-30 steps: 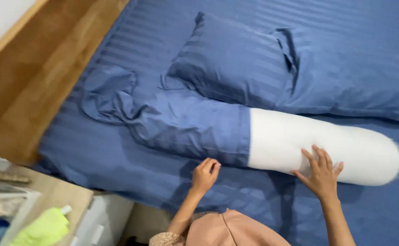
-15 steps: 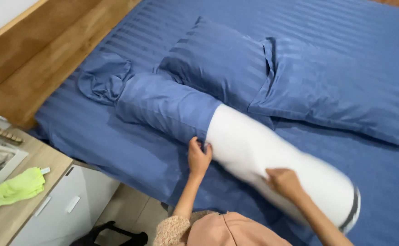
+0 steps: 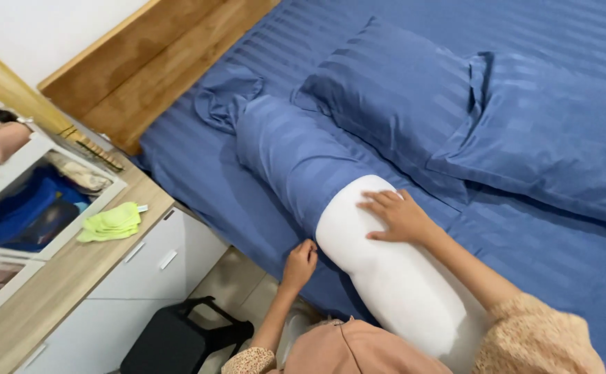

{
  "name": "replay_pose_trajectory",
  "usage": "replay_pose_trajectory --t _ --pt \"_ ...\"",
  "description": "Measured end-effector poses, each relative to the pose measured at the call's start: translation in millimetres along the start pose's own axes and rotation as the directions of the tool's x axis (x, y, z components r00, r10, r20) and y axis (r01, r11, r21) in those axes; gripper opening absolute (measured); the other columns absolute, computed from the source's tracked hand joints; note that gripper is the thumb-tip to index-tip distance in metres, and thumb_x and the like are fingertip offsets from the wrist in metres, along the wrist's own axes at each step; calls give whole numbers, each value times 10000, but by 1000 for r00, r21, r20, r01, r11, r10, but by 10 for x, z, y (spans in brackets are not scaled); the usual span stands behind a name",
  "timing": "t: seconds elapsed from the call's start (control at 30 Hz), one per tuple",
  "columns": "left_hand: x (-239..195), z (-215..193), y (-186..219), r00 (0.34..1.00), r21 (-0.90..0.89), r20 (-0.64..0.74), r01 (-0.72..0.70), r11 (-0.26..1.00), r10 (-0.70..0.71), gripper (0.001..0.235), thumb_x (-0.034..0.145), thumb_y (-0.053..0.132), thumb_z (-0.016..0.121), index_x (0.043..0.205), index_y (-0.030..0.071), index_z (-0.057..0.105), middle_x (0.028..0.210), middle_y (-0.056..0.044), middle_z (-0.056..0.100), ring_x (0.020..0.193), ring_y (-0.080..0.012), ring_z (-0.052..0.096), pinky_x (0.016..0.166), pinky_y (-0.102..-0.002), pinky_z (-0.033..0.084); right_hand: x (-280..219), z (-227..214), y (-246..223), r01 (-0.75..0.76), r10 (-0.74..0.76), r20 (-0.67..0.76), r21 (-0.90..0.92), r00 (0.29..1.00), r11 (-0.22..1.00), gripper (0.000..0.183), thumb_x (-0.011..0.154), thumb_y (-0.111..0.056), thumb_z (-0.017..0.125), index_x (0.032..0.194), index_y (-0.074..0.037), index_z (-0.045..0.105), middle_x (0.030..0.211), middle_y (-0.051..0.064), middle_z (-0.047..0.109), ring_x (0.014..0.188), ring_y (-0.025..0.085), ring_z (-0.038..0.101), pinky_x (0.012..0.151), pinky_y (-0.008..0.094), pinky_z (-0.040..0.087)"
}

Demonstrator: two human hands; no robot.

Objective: The person folds a teal pillowcase flat on the bed and sets it with a folded stack. They then take a blue cylindrical pillow and work a blue pillowcase over it, pulling and adjusting the fabric until the pillow is covered.

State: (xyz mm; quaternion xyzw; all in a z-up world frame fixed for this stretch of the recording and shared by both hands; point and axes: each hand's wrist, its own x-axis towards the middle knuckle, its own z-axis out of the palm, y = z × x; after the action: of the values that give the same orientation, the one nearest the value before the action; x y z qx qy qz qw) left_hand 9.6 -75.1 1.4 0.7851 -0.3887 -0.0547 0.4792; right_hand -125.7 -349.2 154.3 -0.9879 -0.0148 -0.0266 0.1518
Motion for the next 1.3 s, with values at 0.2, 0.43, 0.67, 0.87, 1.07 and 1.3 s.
replay_pose_trajectory --t 0.2,0.43,0.67,0.87,1.07,1.3 --pt "523 -300 646 941 161 -228 -217 963 251 339 835 208 767 1032 6 578 1007 -191 595 858 -397 639 734 -456 535 250 459 -113 67 -67 16 -46 998 997 932 746 -736 673 1535 -314 410 1664 39 268 1496 336 263 1130 686 176" --pt "899 -247 171 994 387 4 -101 917 108 249 906 137 681 1124 52 597 1094 -146 614 895 -399 674 752 -475 557 181 499 -322 3 -3 -30 -3 1000 1000 885 779 -734 625 1543 -340 414 1675 22 277 1537 308 211 1181 656 123" --pt "496 23 533 942 324 97 -335 885 322 249 905 97 634 1134 30 561 1065 -177 566 905 -386 666 796 -451 570 224 602 -184 -86 92 104 -56 990 995 892 809 -742 635 1515 -238 424 1639 99 295 1549 313 177 1189 663 111" --pt "1007 -89 607 955 443 -44 -243 863 292 390 801 62 688 1176 71 580 1095 -139 576 1001 -348 648 791 -407 577 220 424 -404 -45 47 109 -23 993 999 863 802 -692 627 1533 -285 417 1647 75 294 1536 304 185 1174 674 132" --pt "1799 629 568 909 502 175 -412 760 378 251 818 99 678 1056 64 605 979 -146 647 893 -366 680 673 -444 573 185 613 -473 10 -4 95 -56 995 998 875 814 -627 637 1554 -236 381 1637 83 319 1531 334 196 1166 669 149" --pt "1356 612 987 805 189 496 -467 864 326 203 841 137 643 1009 29 676 830 -233 713 773 -425 699 693 -536 557 -258 444 -289 79 -106 191 143 976 987 692 869 -408 703 1467 -120 508 1479 123 563 1458 292 414 1235 536 203"
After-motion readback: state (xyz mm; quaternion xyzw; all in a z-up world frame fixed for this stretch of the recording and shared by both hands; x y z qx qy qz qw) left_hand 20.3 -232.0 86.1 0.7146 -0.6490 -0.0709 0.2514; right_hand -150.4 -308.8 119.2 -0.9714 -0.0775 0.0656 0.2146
